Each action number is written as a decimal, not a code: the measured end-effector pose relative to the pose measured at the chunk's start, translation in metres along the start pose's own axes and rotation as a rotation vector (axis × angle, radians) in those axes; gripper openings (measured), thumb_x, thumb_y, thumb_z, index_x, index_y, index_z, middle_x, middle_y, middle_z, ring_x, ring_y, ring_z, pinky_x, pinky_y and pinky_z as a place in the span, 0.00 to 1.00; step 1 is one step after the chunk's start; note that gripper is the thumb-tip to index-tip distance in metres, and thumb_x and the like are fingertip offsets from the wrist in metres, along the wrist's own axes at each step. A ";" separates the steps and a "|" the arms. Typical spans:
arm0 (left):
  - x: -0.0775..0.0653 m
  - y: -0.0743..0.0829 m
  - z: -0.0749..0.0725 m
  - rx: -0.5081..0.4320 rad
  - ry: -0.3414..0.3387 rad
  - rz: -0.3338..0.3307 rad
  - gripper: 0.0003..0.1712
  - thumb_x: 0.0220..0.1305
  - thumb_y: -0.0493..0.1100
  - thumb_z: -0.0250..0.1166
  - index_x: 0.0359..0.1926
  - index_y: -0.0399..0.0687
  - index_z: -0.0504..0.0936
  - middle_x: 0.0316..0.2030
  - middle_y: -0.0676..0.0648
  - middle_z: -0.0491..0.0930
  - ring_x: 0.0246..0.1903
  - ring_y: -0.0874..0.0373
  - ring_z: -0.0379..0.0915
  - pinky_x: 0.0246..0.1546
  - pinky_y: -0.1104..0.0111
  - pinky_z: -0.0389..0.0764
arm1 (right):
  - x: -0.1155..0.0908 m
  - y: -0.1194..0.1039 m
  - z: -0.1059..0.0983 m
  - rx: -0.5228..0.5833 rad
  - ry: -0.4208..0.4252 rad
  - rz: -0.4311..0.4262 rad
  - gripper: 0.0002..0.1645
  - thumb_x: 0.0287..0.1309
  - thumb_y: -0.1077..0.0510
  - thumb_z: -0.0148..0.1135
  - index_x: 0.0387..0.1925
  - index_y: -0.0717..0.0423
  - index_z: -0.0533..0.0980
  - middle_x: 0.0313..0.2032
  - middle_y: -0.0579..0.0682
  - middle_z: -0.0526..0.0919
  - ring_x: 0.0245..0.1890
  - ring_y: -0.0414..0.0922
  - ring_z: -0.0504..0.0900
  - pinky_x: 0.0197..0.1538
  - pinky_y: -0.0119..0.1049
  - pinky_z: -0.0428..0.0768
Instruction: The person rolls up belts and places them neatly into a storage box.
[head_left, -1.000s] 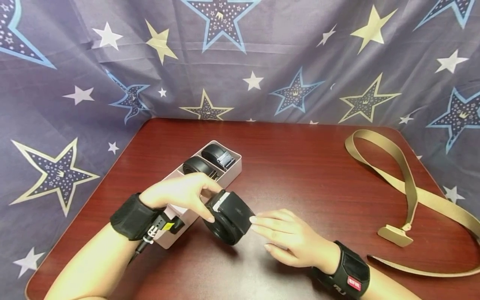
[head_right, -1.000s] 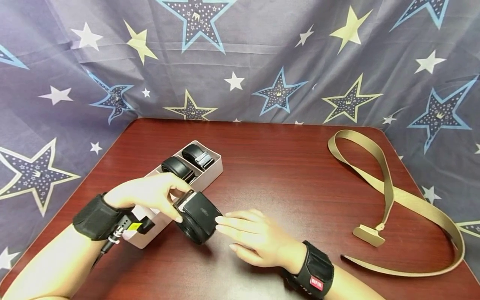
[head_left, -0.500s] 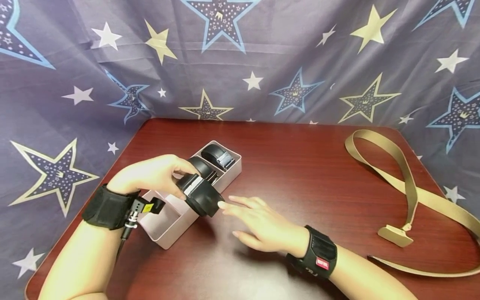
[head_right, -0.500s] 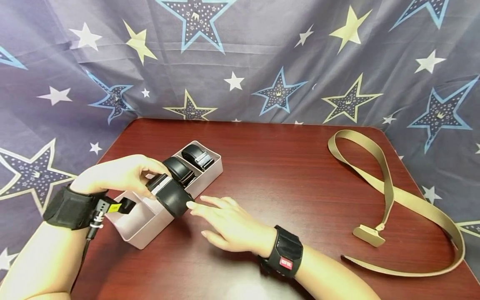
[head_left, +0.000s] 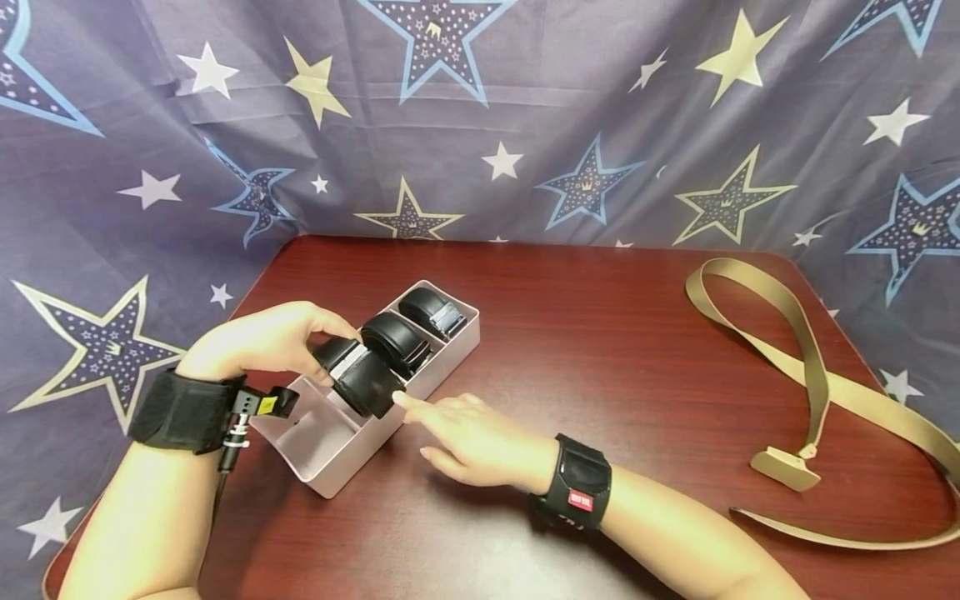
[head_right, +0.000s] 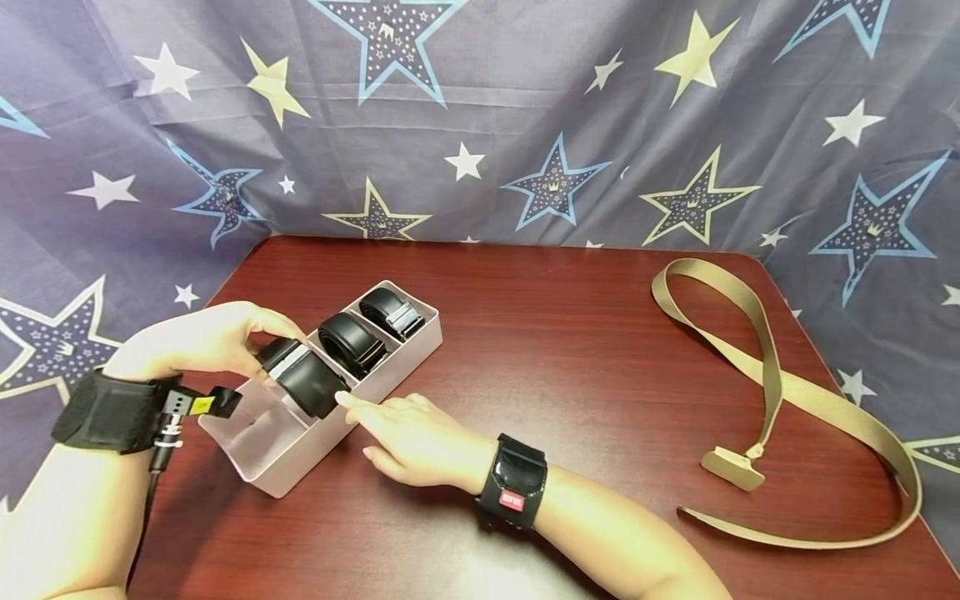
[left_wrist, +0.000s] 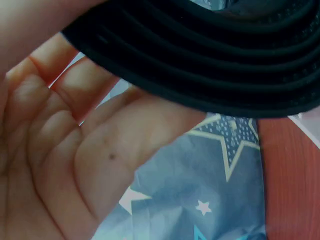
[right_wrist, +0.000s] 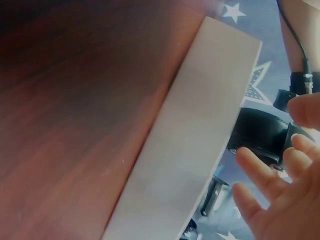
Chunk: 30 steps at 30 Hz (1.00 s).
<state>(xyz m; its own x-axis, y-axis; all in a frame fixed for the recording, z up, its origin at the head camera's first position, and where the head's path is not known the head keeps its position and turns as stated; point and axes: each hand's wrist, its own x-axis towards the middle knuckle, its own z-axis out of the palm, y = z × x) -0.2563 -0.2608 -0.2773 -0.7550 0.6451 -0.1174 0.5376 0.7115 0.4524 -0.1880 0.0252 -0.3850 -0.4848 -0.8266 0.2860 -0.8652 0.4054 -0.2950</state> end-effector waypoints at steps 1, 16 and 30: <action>-0.001 -0.002 0.000 -0.009 -0.001 -0.010 0.32 0.35 0.31 0.81 0.49 0.42 0.88 0.41 0.51 0.89 0.41 0.68 0.79 0.47 0.70 0.80 | 0.003 -0.001 0.002 -0.001 -0.011 0.010 0.35 0.69 0.57 0.62 0.73 0.59 0.63 0.64 0.48 0.81 0.57 0.45 0.83 0.62 0.46 0.77; 0.008 -0.023 0.012 -0.051 -0.053 -0.093 0.33 0.36 0.26 0.77 0.51 0.39 0.87 0.40 0.48 0.89 0.39 0.61 0.80 0.41 0.71 0.79 | 0.017 -0.004 0.027 -0.100 -0.146 0.104 0.25 0.68 0.54 0.62 0.63 0.54 0.68 0.79 0.52 0.61 0.59 0.42 0.84 0.52 0.41 0.81; 0.012 -0.030 0.026 -0.110 -0.074 -0.074 0.31 0.35 0.25 0.75 0.49 0.37 0.88 0.38 0.48 0.88 0.34 0.65 0.78 0.38 0.73 0.79 | 0.017 -0.004 0.031 -0.064 -0.229 0.182 0.30 0.67 0.53 0.65 0.67 0.50 0.67 0.80 0.48 0.58 0.62 0.41 0.82 0.56 0.42 0.81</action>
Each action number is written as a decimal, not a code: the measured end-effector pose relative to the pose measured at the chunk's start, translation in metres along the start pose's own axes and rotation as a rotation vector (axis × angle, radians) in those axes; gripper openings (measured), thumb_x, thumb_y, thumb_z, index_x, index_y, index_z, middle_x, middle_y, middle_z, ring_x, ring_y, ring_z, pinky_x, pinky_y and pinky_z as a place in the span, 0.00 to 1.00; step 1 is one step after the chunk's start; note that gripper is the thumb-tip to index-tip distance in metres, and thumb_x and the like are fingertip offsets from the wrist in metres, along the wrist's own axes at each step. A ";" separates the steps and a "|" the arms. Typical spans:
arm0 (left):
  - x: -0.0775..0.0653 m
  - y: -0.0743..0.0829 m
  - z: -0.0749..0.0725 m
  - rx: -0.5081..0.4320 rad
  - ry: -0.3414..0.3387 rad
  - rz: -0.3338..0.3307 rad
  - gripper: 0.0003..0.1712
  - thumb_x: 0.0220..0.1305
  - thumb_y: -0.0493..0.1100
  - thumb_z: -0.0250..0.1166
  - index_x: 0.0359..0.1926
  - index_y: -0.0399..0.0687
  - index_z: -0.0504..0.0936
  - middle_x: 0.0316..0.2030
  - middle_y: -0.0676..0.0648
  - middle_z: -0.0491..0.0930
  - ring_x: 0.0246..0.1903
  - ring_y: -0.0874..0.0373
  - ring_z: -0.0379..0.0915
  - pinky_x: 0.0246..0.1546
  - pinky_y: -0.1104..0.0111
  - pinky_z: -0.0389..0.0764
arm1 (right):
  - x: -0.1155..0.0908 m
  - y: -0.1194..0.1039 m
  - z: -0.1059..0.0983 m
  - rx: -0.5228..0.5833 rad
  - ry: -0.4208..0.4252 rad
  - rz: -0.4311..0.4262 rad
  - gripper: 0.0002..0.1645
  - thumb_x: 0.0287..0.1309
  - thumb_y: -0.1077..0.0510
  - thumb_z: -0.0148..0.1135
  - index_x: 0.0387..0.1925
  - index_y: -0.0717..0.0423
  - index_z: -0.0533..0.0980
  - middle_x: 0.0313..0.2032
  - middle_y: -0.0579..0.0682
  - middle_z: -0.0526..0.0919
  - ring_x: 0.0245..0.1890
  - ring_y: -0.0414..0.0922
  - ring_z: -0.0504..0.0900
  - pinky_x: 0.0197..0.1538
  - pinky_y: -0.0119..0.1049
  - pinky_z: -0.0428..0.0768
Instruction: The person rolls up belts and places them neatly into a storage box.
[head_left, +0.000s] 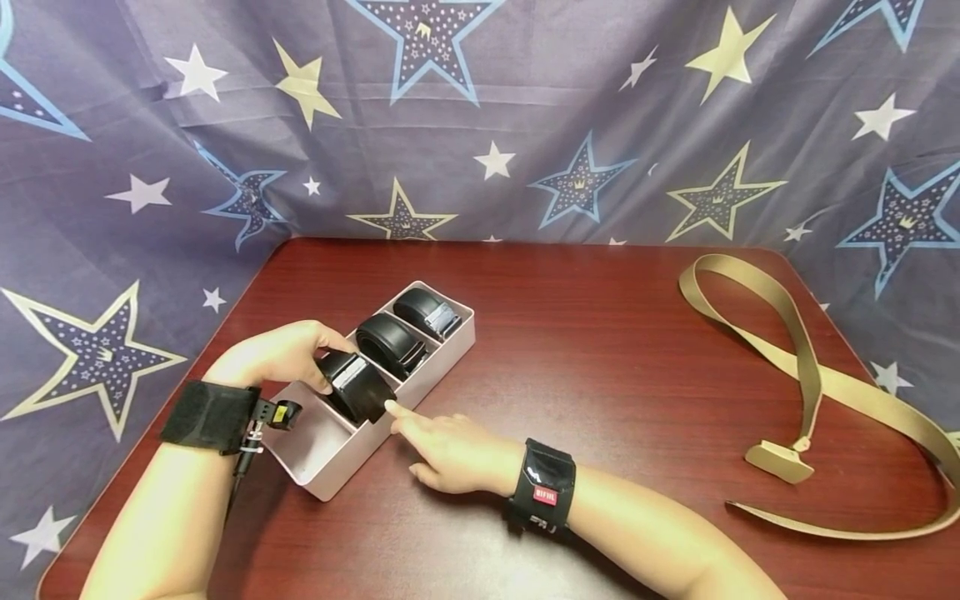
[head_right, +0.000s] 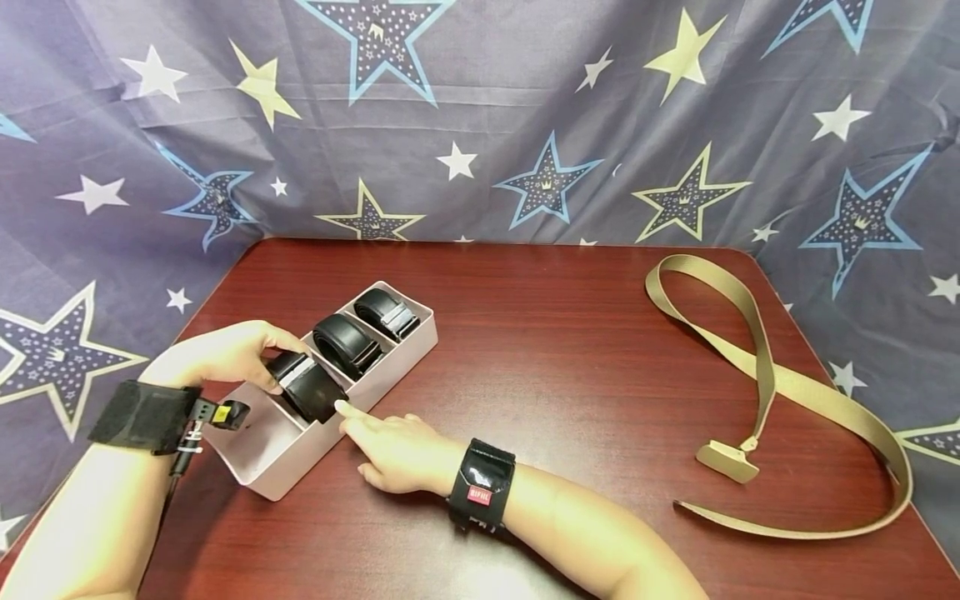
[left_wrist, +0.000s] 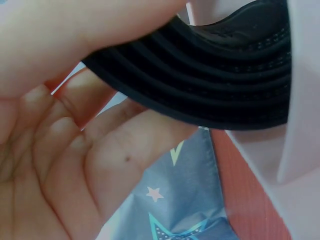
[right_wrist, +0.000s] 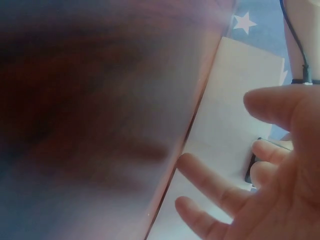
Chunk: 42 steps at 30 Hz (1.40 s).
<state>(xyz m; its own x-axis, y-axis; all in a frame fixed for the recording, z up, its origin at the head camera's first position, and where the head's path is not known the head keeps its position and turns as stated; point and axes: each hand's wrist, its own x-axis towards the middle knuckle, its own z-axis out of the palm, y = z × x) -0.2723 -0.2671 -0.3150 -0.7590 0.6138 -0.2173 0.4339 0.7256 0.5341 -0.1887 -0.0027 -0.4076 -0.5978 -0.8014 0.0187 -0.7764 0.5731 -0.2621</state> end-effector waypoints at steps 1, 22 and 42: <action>0.000 -0.001 0.001 0.002 0.004 0.007 0.31 0.35 0.25 0.75 0.49 0.36 0.88 0.37 0.48 0.88 0.34 0.64 0.78 0.38 0.72 0.78 | 0.000 0.000 0.000 0.004 -0.005 0.002 0.31 0.67 0.53 0.65 0.68 0.50 0.67 0.81 0.48 0.57 0.63 0.42 0.81 0.57 0.43 0.81; -0.003 -0.011 -0.005 0.055 0.052 -0.038 0.34 0.36 0.27 0.77 0.52 0.37 0.86 0.41 0.46 0.89 0.40 0.60 0.80 0.42 0.69 0.79 | 0.011 -0.004 0.001 -0.072 0.009 -0.026 0.30 0.65 0.51 0.67 0.64 0.52 0.69 0.81 0.52 0.54 0.42 0.45 0.87 0.43 0.38 0.84; 0.000 -0.010 0.006 0.044 -0.011 -0.016 0.29 0.40 0.31 0.75 0.50 0.40 0.82 0.42 0.47 0.84 0.41 0.58 0.75 0.45 0.64 0.76 | 0.008 -0.005 0.001 -0.106 0.026 -0.064 0.34 0.64 0.51 0.68 0.69 0.50 0.68 0.81 0.54 0.53 0.40 0.47 0.86 0.41 0.38 0.83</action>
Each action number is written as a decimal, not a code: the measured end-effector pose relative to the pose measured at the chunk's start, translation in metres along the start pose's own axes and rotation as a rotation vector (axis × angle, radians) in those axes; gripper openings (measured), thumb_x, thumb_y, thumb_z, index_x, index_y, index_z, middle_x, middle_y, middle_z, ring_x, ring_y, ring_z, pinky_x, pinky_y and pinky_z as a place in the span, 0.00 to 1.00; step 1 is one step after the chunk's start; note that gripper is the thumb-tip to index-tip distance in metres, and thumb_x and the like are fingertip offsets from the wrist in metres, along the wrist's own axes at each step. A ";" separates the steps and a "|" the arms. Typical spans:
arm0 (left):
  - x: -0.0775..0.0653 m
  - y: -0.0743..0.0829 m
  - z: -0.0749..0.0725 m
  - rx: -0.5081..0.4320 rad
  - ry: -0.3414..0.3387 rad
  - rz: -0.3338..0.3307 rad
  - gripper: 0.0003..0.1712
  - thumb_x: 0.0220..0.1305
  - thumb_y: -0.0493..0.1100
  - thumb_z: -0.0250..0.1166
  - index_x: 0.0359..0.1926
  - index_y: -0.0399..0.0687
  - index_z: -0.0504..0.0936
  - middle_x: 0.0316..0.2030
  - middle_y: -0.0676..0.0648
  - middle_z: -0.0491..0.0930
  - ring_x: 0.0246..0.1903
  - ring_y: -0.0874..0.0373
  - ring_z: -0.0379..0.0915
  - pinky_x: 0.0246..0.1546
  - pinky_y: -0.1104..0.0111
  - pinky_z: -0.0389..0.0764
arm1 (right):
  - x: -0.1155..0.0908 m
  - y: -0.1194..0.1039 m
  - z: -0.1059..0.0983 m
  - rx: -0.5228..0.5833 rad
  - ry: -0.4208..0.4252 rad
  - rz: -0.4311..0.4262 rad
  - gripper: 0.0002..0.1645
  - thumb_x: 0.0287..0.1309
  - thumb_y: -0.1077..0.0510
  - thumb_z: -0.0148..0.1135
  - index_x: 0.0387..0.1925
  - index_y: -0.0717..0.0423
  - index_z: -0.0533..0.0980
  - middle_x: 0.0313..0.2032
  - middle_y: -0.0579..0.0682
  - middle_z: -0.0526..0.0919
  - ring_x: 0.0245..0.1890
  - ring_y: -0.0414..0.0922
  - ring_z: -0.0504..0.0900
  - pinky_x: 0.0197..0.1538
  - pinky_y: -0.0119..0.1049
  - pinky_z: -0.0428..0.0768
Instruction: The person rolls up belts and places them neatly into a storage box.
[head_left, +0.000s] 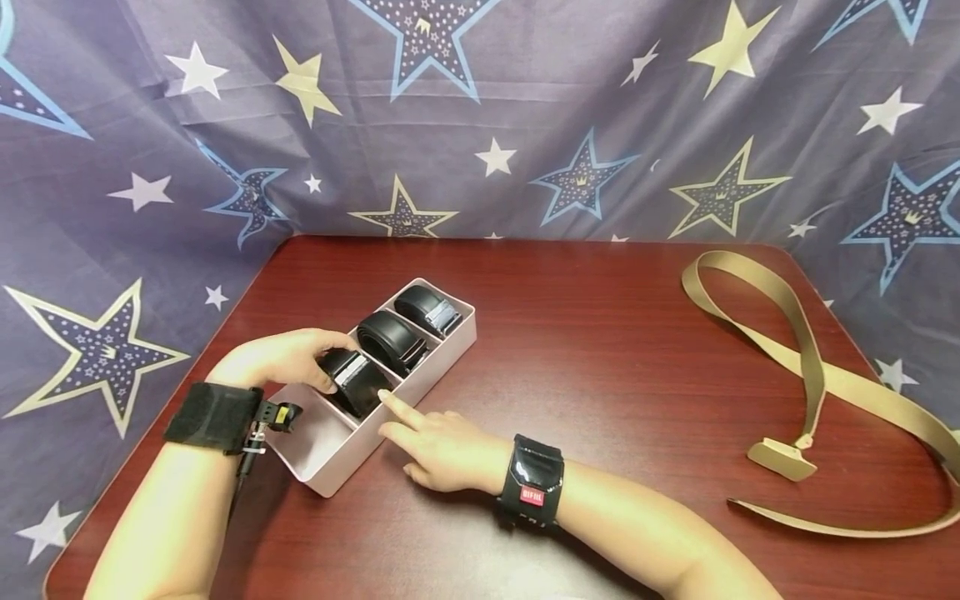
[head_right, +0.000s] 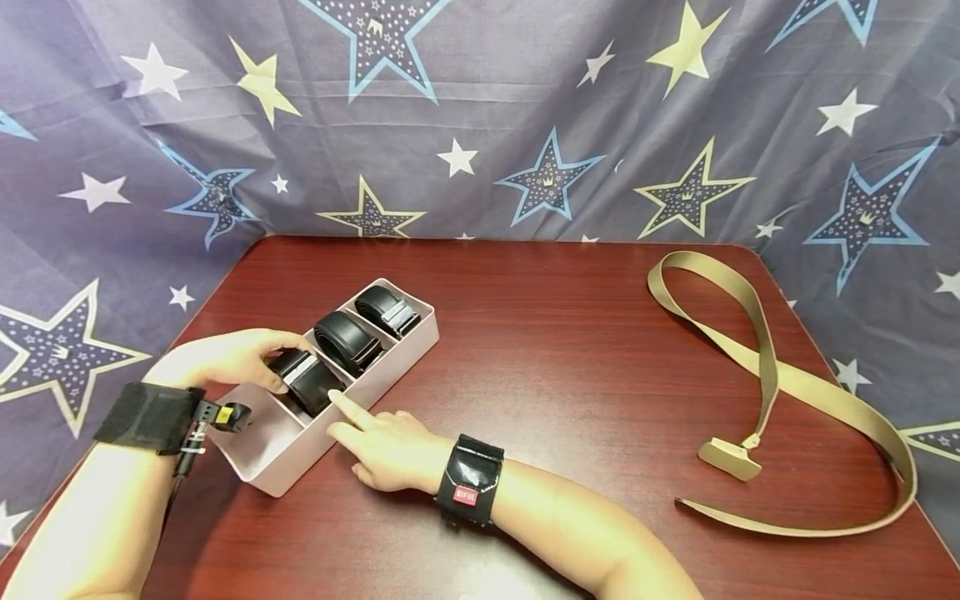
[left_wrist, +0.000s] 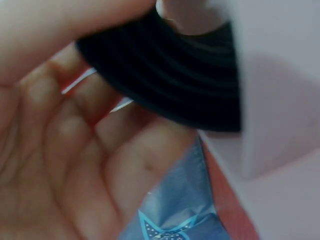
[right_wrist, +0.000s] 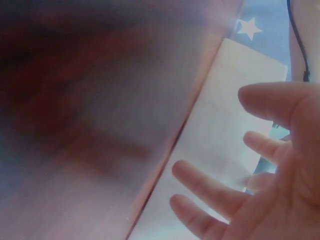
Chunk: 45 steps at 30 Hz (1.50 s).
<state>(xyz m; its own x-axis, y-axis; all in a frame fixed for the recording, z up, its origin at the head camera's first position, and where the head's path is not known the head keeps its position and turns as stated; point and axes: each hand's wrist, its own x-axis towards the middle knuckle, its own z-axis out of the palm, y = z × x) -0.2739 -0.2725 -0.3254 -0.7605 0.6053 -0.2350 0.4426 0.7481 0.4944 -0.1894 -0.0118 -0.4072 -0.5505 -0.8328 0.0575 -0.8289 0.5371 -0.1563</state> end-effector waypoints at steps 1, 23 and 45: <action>0.000 0.001 -0.002 -0.016 -0.024 -0.002 0.30 0.41 0.32 0.75 0.52 0.39 0.82 0.43 0.46 0.83 0.41 0.58 0.75 0.45 0.65 0.76 | 0.000 0.000 -0.001 -0.005 -0.005 0.002 0.35 0.64 0.50 0.68 0.70 0.49 0.67 0.81 0.54 0.53 0.40 0.47 0.86 0.41 0.37 0.83; 0.020 0.109 0.023 0.316 0.018 0.044 0.37 0.52 0.46 0.78 0.63 0.42 0.77 0.57 0.40 0.83 0.58 0.42 0.79 0.60 0.49 0.77 | -0.064 0.011 -0.037 0.006 -0.001 0.033 0.36 0.65 0.53 0.68 0.72 0.50 0.67 0.76 0.58 0.66 0.62 0.51 0.82 0.59 0.51 0.81; 0.107 0.206 0.152 0.340 0.102 0.531 0.16 0.67 0.51 0.69 0.53 0.54 0.87 0.52 0.54 0.87 0.55 0.58 0.81 0.61 0.69 0.77 | -0.245 0.091 -0.043 0.043 0.038 0.653 0.44 0.48 0.44 0.79 0.66 0.51 0.74 0.71 0.68 0.70 0.66 0.74 0.71 0.56 0.78 0.68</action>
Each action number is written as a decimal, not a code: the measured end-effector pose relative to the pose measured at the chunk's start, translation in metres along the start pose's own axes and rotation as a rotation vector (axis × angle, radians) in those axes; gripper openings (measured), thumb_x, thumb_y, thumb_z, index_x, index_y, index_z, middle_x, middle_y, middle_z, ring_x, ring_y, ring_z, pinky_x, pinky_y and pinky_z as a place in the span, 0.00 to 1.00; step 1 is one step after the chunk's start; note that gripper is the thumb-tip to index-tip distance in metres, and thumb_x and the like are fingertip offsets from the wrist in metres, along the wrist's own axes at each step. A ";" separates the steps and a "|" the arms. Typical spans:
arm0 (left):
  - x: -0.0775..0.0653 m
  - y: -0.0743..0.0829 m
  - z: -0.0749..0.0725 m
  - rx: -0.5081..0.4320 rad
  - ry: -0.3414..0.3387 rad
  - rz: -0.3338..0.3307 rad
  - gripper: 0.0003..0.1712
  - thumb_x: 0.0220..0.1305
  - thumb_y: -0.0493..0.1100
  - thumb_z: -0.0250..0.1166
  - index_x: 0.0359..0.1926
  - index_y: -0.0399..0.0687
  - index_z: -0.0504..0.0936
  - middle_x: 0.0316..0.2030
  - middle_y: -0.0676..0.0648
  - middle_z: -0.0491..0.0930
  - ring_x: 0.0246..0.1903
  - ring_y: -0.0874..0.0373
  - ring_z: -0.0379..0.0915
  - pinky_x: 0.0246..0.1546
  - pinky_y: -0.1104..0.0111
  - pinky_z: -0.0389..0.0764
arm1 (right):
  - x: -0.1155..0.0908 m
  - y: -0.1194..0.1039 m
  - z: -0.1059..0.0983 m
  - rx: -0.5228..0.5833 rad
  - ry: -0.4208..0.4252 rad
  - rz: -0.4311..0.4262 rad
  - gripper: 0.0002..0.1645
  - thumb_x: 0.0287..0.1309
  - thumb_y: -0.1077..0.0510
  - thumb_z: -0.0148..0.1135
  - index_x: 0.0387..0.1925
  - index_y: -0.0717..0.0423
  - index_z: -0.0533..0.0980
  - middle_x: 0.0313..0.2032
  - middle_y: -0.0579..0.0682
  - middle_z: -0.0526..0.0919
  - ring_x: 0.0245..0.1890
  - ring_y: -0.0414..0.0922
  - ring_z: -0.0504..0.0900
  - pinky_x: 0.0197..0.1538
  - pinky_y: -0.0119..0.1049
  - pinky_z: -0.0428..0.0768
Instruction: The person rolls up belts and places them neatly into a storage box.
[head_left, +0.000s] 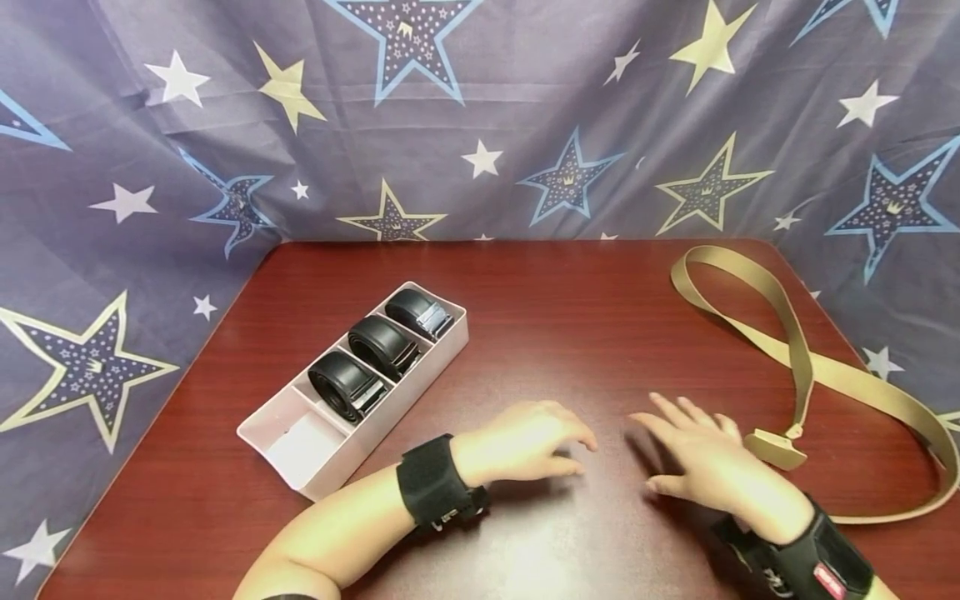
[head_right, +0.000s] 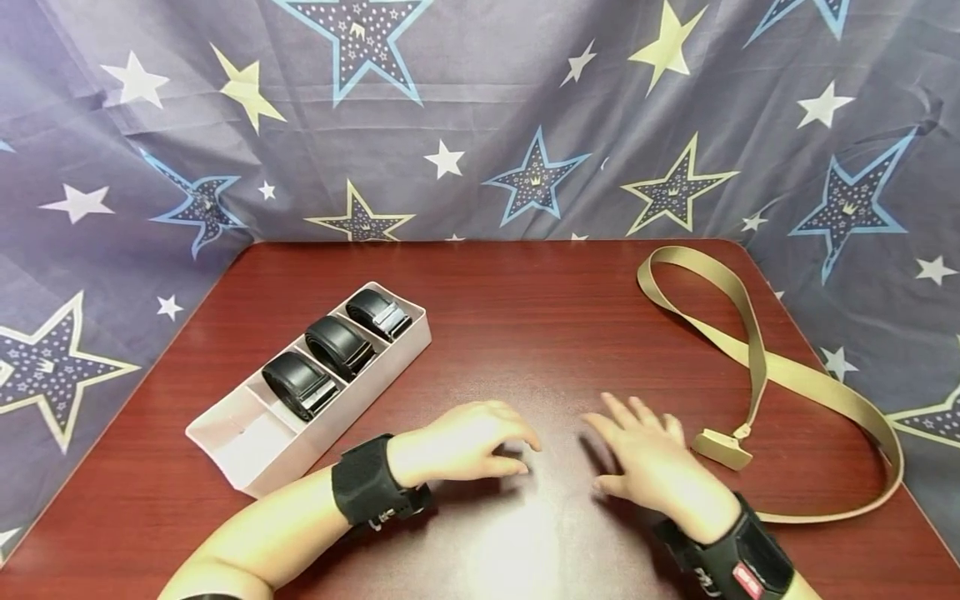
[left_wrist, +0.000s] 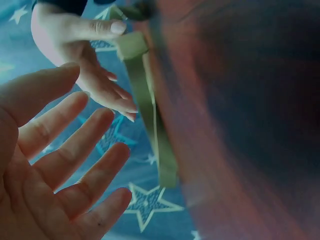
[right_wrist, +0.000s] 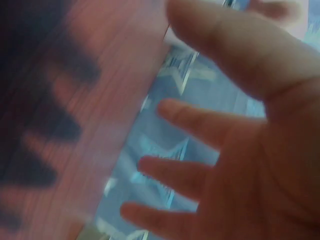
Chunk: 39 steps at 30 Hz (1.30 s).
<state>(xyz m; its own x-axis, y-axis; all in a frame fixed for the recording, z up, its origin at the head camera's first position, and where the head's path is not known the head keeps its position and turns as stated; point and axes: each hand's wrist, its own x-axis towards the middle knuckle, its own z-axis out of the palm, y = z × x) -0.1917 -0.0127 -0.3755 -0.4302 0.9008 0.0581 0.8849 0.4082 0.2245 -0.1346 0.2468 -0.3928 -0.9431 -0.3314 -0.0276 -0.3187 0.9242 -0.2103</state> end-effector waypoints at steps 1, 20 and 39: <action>0.002 0.001 0.003 -0.001 -0.016 0.001 0.16 0.67 0.51 0.69 0.53 0.54 0.87 0.52 0.54 0.87 0.55 0.59 0.81 0.61 0.69 0.77 | -0.002 0.008 -0.001 -0.009 -0.009 0.047 0.46 0.47 0.43 0.79 0.67 0.52 0.73 0.70 0.69 0.70 0.65 0.76 0.70 0.54 0.78 0.68; 0.011 -0.003 0.029 -0.029 -0.111 0.053 0.12 0.68 0.49 0.68 0.50 0.54 0.88 0.49 0.56 0.89 0.50 0.65 0.83 0.58 0.74 0.76 | -0.028 0.070 -0.003 0.127 -0.090 0.113 0.38 0.51 0.44 0.78 0.54 0.68 0.76 0.44 0.60 0.84 0.45 0.58 0.84 0.46 0.57 0.80; 0.016 0.001 0.031 -0.117 -0.143 0.021 0.20 0.69 0.47 0.67 0.59 0.49 0.82 0.56 0.50 0.86 0.55 0.63 0.82 0.60 0.75 0.76 | -0.016 0.015 0.037 0.137 0.321 -0.501 0.29 0.31 0.82 0.65 0.25 0.48 0.66 0.24 0.38 0.65 0.26 0.28 0.62 0.28 0.23 0.62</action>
<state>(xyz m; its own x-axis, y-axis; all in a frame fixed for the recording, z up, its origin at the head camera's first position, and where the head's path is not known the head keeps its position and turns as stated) -0.1921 0.0064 -0.4050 -0.3748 0.9242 -0.0733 0.8630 0.3767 0.3366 -0.1205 0.2593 -0.4322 -0.6701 -0.6262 0.3986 -0.7359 0.6309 -0.2458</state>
